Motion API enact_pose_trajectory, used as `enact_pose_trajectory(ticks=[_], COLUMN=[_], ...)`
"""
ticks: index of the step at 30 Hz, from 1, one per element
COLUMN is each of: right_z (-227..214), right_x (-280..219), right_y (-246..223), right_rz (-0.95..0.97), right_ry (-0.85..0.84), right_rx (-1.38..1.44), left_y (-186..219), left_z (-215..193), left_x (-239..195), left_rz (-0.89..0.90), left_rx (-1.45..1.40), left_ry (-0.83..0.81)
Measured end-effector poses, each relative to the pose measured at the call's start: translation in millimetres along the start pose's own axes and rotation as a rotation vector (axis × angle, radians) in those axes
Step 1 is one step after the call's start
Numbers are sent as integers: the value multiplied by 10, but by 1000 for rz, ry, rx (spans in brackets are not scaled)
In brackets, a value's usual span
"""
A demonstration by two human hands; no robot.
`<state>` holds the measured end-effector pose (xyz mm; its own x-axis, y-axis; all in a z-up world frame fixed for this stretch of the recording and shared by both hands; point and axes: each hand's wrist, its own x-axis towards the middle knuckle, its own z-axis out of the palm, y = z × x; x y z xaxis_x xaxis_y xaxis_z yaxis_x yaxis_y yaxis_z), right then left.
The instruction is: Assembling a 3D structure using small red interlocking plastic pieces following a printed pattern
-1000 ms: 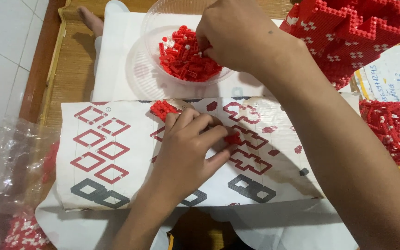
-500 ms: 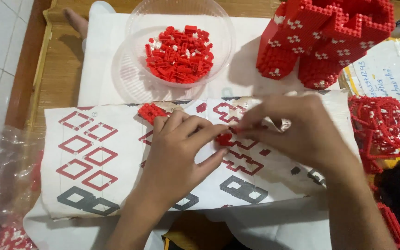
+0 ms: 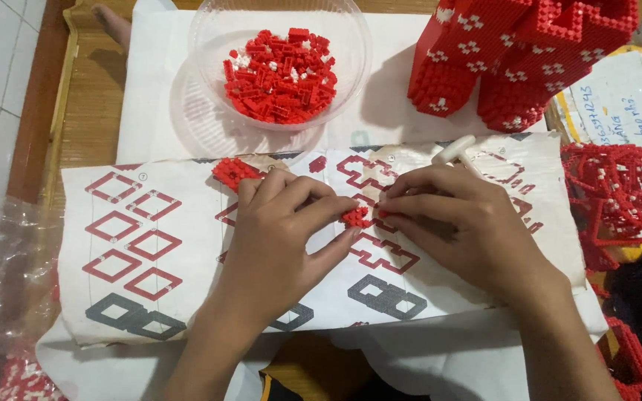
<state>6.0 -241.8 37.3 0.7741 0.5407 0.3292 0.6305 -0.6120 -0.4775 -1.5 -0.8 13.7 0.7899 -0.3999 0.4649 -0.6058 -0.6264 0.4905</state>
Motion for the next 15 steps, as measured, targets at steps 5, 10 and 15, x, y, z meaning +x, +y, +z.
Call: enact_pose_trajectory(ticks=[5,10,15], right_z=[53,92,141], right_x=[-14,0,29], right_y=[-23,-39,-38], right_rz=[-35,-49,-107], right_ry=[28,38,66], right_rx=[-61,-80,-75], left_y=[-4,-12,-23], left_z=[22,37,52], left_x=[2,-13,-16], left_rz=[11,18,35], left_rx=[5,15,40], left_ry=[14,29,43])
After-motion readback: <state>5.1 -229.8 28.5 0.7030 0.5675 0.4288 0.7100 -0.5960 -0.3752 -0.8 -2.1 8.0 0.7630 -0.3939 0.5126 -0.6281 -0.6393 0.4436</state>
